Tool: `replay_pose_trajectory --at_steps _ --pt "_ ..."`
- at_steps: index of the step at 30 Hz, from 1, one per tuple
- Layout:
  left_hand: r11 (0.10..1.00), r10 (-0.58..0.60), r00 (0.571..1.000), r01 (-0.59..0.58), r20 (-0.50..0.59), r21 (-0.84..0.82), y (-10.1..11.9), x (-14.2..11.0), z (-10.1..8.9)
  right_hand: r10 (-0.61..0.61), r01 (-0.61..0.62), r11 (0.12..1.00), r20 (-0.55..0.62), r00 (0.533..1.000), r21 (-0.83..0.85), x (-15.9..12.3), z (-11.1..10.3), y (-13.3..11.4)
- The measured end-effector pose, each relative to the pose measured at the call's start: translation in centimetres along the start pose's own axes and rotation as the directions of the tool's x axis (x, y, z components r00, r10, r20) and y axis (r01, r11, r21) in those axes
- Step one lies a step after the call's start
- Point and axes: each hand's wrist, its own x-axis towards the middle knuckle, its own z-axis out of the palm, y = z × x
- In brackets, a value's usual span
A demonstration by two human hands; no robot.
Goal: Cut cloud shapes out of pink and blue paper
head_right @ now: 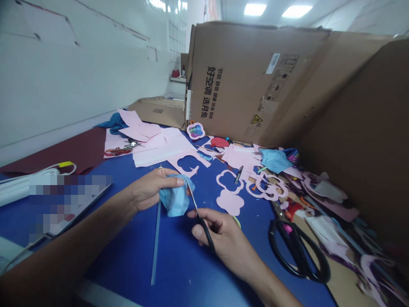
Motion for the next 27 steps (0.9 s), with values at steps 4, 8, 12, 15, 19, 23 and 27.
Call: replay_pose_trajectory --at_steps 4,8,12,15,19,23,27 --pt "1.0 0.006 1.0 -0.005 0.029 -0.005 0.05 -0.03 0.03 -0.002 0.002 1.0 0.001 1.0 0.014 -0.06 0.09 -0.22" --pt "1.0 0.009 0.999 -0.009 0.035 0.004 0.02 0.01 -0.03 -0.006 0.006 1.0 0.001 1.0 0.006 -0.07 0.11 -0.29" --pt "1.0 0.002 0.999 -0.002 0.047 0.001 0.01 0.06 -0.1 -0.003 0.003 1.0 0.002 1.0 0.01 -0.08 0.11 -0.28" --pt "1.0 0.005 0.999 -0.005 0.053 0.004 -0.02 0.1 -0.12 -0.005 0.005 1.0 -0.001 1.0 0.001 -0.12 0.12 -0.29" --pt "1.0 -0.006 1.0 0.006 0.023 -0.017 -0.2 0.16 -0.11 -0.013 0.013 1.0 -0.01 1.0 -0.022 -0.13 0.07 -0.3" --pt "0.997 -0.04 0.999 0.038 -0.025 -0.07 -0.34 0.22 -0.05 -0.017 0.015 0.999 -0.035 0.999 -0.049 0.0 -0.11 -0.35" --pt "0.996 -0.052 0.999 0.052 0.004 -0.079 -0.4 0.27 -0.1 -0.019 0.014 0.997 -0.061 0.998 -0.078 0.11 -0.34 -0.45"
